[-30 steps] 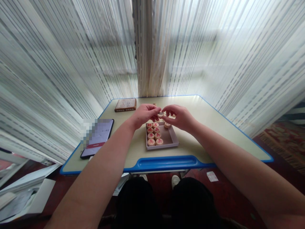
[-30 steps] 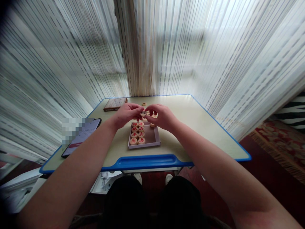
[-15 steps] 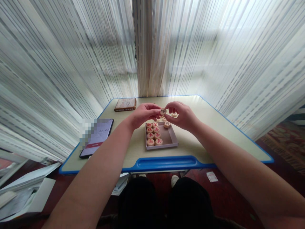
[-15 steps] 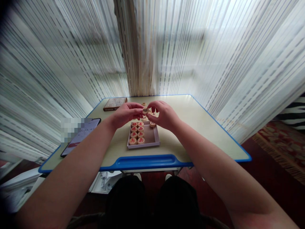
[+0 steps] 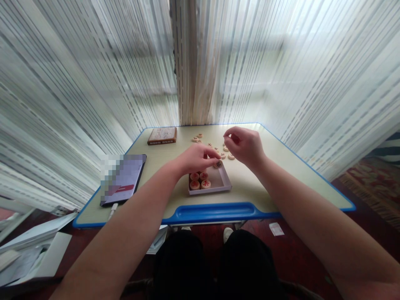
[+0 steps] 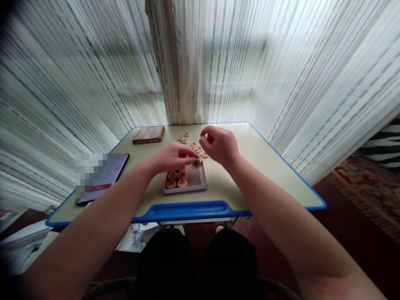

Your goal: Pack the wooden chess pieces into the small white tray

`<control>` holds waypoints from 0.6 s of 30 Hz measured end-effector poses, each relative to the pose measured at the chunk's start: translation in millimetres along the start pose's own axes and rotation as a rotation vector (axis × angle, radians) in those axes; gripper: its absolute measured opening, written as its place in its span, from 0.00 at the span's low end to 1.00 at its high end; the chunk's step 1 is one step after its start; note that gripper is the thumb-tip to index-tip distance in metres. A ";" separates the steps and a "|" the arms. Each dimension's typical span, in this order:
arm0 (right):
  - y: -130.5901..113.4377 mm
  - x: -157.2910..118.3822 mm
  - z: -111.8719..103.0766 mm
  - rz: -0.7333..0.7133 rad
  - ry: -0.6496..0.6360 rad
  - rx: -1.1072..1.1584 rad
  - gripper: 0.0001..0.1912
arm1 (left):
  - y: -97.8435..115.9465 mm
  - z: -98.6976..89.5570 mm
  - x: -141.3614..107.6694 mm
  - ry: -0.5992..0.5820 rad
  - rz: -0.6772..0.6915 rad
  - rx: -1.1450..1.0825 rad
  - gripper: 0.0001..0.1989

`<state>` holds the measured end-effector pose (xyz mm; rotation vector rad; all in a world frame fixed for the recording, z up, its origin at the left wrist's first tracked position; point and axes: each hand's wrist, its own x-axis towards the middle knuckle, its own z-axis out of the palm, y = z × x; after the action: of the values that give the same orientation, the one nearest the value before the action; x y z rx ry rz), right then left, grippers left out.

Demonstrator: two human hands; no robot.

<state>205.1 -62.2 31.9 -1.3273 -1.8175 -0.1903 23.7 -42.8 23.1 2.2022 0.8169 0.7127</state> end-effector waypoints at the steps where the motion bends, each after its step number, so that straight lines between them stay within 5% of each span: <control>1: 0.9 0.5 0.9 -0.004 -0.041 -0.010 0.10 | -0.9 1.3 -0.3 -0.013 0.001 0.031 0.10; 6: 7.1 2.8 2.8 0.003 -0.246 -0.089 0.11 | -2.0 5.0 -0.9 -0.052 0.010 0.170 0.04; 18: 8.3 4.7 -0.4 -0.001 -0.157 -0.077 0.10 | 1.7 1.3 0.1 -0.135 -0.002 0.418 0.12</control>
<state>212.0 -55.6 32.6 -1.4296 -1.9591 -0.1615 25.3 -44.3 23.6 2.5849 0.9655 0.4114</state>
